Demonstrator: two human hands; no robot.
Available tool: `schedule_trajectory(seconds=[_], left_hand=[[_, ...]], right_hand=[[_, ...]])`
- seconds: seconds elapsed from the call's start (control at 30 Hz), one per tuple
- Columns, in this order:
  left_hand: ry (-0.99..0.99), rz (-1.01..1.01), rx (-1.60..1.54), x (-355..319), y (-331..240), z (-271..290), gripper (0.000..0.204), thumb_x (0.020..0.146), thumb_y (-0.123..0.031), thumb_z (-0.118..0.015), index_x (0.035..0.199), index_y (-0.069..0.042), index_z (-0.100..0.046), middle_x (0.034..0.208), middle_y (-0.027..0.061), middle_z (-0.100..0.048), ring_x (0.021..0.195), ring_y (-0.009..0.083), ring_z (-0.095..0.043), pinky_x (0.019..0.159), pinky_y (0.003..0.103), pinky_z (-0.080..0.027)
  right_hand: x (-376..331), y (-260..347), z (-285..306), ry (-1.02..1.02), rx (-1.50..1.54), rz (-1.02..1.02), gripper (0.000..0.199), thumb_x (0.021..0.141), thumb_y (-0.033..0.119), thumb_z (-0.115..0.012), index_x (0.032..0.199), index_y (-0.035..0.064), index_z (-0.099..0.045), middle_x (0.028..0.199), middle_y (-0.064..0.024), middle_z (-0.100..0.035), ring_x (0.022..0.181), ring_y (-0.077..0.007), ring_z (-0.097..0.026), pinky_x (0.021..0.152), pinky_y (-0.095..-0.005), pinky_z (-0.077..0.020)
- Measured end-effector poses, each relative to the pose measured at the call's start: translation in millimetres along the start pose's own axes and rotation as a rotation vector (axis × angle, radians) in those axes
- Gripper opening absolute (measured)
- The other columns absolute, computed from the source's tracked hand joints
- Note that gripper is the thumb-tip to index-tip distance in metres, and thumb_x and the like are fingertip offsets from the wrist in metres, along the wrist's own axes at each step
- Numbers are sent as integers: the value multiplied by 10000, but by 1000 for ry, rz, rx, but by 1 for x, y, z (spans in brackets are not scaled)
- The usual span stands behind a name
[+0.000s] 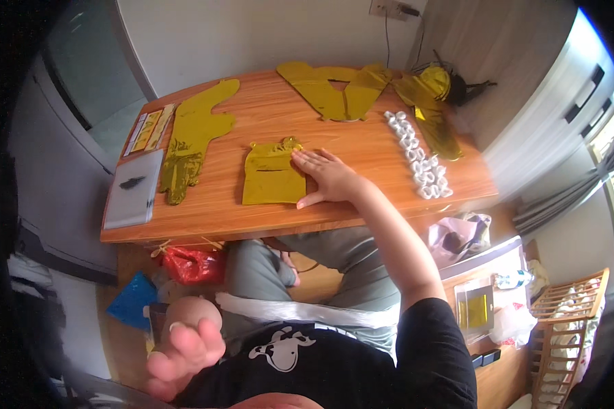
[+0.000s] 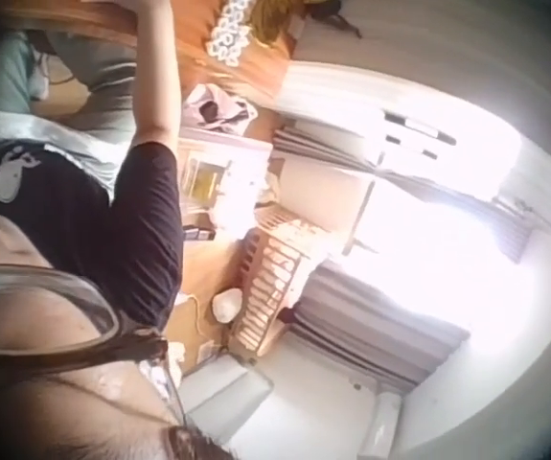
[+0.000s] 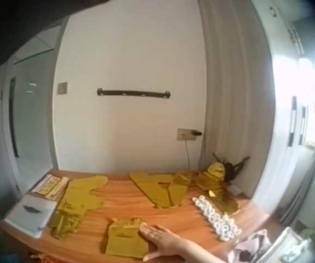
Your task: Folding gold foil materials and inserting them into plastic sleeves with cardboard backings.
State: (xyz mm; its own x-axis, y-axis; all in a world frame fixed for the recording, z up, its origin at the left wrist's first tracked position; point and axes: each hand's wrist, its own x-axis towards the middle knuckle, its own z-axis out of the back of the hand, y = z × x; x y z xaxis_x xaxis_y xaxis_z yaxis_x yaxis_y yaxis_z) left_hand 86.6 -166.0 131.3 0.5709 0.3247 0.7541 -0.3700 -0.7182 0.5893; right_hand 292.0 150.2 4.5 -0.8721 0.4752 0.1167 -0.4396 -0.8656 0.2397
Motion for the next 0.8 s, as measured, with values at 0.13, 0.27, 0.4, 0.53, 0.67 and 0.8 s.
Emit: schedule_trajectory(seconds=[0.13, 0.27, 0.4, 0.53, 0.67, 0.8], left_hand=[[346, -440, 2748, -19, -3, 8, 451, 1099, -351, -324, 1485, -206, -507, 1677, -127, -250, 1577, 114, -69, 1275, 320, 13], [277, -1096, 2728, 49, -4, -21, 309, 1004, -424, -553, 809, -251, -718, 1133, -102, -682, 956, 114, -613, 1039, 421, -436], [-69, -1290, 2959, 98, 26, -32, 361, 1014, -495, -528, 833, -184, -552, 805, -57, -460, 749, 109, -470, 721, 325, -391], [68, -1202, 2830, 95, 8, -39, 318, 1010, -435, -535, 845, -165, -562, 809, -36, -487, 739, 119, -493, 718, 330, -416], [253, -1120, 2808, 104, 4, -78, 262, 1004, -357, -545, 860, -140, -576, 814, -10, -523, 725, 132, -524, 714, 338, -449], [386, -1012, 2742, 94, 12, -83, 206, 998, -278, -554, 876, -115, -589, 819, 17, -560, 712, 145, -556, 710, 345, -482]], right_hand=[[-3, -5, 1, -44, 9, 27, 1247, 711, 752, -725, 1604, 37, -229, 1631, -195, -312, 1537, -324, -239, 1269, -462, -140], [-5, -3, 0, 8, -6, -34, 1250, 722, 771, -703, 1610, 40, -212, 1631, -197, -312, 1544, -307, -228, 1270, -460, -136], [10, 8, -6, -5, 39, 42, 1261, 706, 796, -695, 1597, 25, -248, 1638, -183, -306, 1545, -298, -232, 1266, -464, -142], [-8, -11, 5, -52, -18, -29, 1252, 711, 791, -696, 1596, 24, -252, 1640, -173, -307, 1546, -284, -231, 1267, -460, -148], [-1, -13, 0, -8, -3, 16, 1254, 709, 753, -736, 1605, 39, -226, 1642, -175, -299, 1543, -309, -230, 1264, -490, -148], [0, -2, 3, 10, 1, -7, 1266, 692, 761, -734, 1604, 40, -232, 1642, -179, -300, 1543, -311, -233, 1266, -484, -142]])
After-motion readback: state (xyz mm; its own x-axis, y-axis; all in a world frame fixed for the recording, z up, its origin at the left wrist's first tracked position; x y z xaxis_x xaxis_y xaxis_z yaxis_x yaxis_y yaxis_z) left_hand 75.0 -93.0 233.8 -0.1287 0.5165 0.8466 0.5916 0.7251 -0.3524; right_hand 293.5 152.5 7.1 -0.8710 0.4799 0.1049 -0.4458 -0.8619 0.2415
